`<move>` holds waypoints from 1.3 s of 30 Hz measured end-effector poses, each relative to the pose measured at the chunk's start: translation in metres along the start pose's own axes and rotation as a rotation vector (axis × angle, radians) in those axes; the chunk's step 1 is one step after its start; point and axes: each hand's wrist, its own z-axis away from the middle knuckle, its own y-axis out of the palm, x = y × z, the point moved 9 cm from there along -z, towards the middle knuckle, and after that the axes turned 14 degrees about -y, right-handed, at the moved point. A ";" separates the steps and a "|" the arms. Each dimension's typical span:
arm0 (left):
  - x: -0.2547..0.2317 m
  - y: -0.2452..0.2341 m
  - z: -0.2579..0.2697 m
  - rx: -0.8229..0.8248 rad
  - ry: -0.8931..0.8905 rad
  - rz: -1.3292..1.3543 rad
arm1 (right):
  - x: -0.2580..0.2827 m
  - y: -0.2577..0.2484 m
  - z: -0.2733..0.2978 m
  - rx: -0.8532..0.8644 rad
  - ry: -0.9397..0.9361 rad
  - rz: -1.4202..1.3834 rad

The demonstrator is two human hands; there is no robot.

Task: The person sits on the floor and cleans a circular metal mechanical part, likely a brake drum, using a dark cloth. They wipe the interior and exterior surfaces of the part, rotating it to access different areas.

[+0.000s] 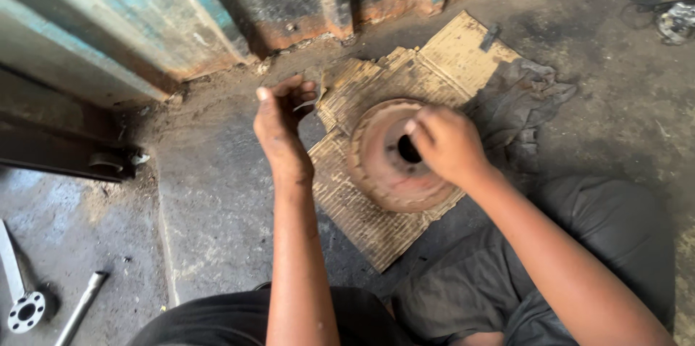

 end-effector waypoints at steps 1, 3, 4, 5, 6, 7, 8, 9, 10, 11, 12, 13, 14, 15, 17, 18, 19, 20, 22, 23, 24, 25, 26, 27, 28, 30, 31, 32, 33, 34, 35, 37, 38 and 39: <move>0.001 0.000 0.000 -0.003 0.003 -0.016 | 0.022 0.007 -0.004 0.100 -0.124 0.145; 0.003 0.001 0.000 -0.007 0.004 -0.065 | 0.050 0.016 -0.006 0.155 -0.233 0.265; 0.004 0.002 0.000 -0.005 0.007 -0.099 | 0.062 0.020 -0.005 0.179 -0.287 0.326; 0.004 0.003 -0.001 -0.004 0.009 -0.134 | 0.068 0.029 -0.003 0.233 -0.274 0.354; 0.004 0.005 -0.002 0.011 0.011 -0.128 | 0.074 0.038 0.000 0.285 -0.261 0.382; 0.005 0.006 -0.003 0.026 0.014 -0.123 | 0.077 0.046 0.001 0.337 -0.249 0.410; 0.006 0.008 -0.004 0.043 0.015 -0.115 | 0.066 0.053 0.005 0.428 -0.104 0.342; 0.008 0.006 -0.005 0.039 0.006 -0.110 | 0.056 0.060 0.014 0.516 0.041 0.273; 0.009 0.006 -0.006 0.032 -0.002 -0.099 | 0.045 0.065 0.023 0.603 0.183 0.206; 0.009 0.007 -0.006 0.025 -0.009 -0.089 | 0.042 0.061 0.017 0.536 0.152 0.225; 0.007 0.007 -0.005 0.026 -0.009 -0.095 | 0.038 0.057 0.011 0.464 0.121 0.240; 0.004 0.007 -0.004 0.027 -0.008 -0.101 | 0.034 0.053 0.006 0.392 0.091 0.254; -0.002 0.008 -0.005 0.028 -0.004 -0.111 | 0.030 0.044 0.000 0.256 0.077 0.281; -0.008 0.009 -0.005 0.027 0.012 -0.118 | 0.025 0.033 -0.005 0.119 0.064 0.306; -0.013 0.005 0.000 0.022 0.031 -0.137 | 0.001 0.016 -0.002 -0.094 0.139 0.016; -0.013 0.003 0.000 0.014 0.034 -0.136 | -0.021 0.010 -0.002 -0.167 0.226 -0.292; -0.011 0.001 -0.004 0.006 0.037 -0.135 | -0.042 -0.007 0.001 -0.306 0.316 -0.470; -0.006 -0.001 -0.008 -0.001 0.039 -0.132 | -0.058 -0.017 0.006 -0.446 0.407 -0.644; 0.014 -0.002 -0.016 -0.011 0.013 -0.228 | -0.070 -0.035 0.029 -0.493 0.568 -0.986; 0.027 -0.002 -0.019 -0.016 0.000 -0.274 | -0.069 -0.045 0.030 -0.571 0.504 -1.050; 0.050 -0.001 -0.024 -0.028 -0.109 -0.290 | -0.072 -0.061 0.030 -0.648 0.431 -1.109; 0.073 0.003 -0.026 -0.039 -0.218 -0.307 | -0.072 -0.073 0.031 -0.724 0.356 -1.167; 0.095 0.011 -0.026 -0.045 -0.321 -0.316 | -0.066 -0.074 0.027 -0.686 0.273 -1.370; 0.110 0.031 -0.021 0.038 -0.348 -0.425 | -0.057 -0.075 0.026 -0.637 0.185 -1.570; 0.119 0.046 -0.013 0.116 -0.369 -0.543 | -0.050 -0.073 0.021 -0.593 0.132 -1.704; 0.141 0.079 0.033 0.314 -0.614 -0.286 | -0.036 -0.063 0.014 -0.500 0.089 -1.896; 0.142 0.087 0.045 0.269 -0.694 -0.135 | -0.030 -0.055 0.011 -0.459 0.093 -1.957; 0.143 0.097 0.056 0.226 -0.774 0.015 | -0.024 -0.048 0.009 -0.421 0.100 -2.015; 0.145 0.102 0.063 0.182 -0.851 0.167 | -0.019 -0.041 0.007 -0.383 0.108 -2.073; 0.137 0.103 0.061 0.204 -0.808 0.190 | -0.015 -0.037 0.004 -0.350 0.110 -2.110; 0.131 0.101 0.058 0.226 -0.764 0.212 | -0.015 -0.035 0.001 -0.335 0.122 -2.117; 0.127 0.092 0.052 0.237 -0.690 0.215 | -0.011 -0.025 0.000 -0.320 0.149 -2.135; 0.129 0.088 0.047 0.232 -0.659 0.200 | -0.009 -0.020 0.001 -0.317 0.167 -2.139; 0.132 0.083 0.044 0.227 -0.627 0.186 | -0.007 -0.015 0.001 -0.317 0.184 -2.140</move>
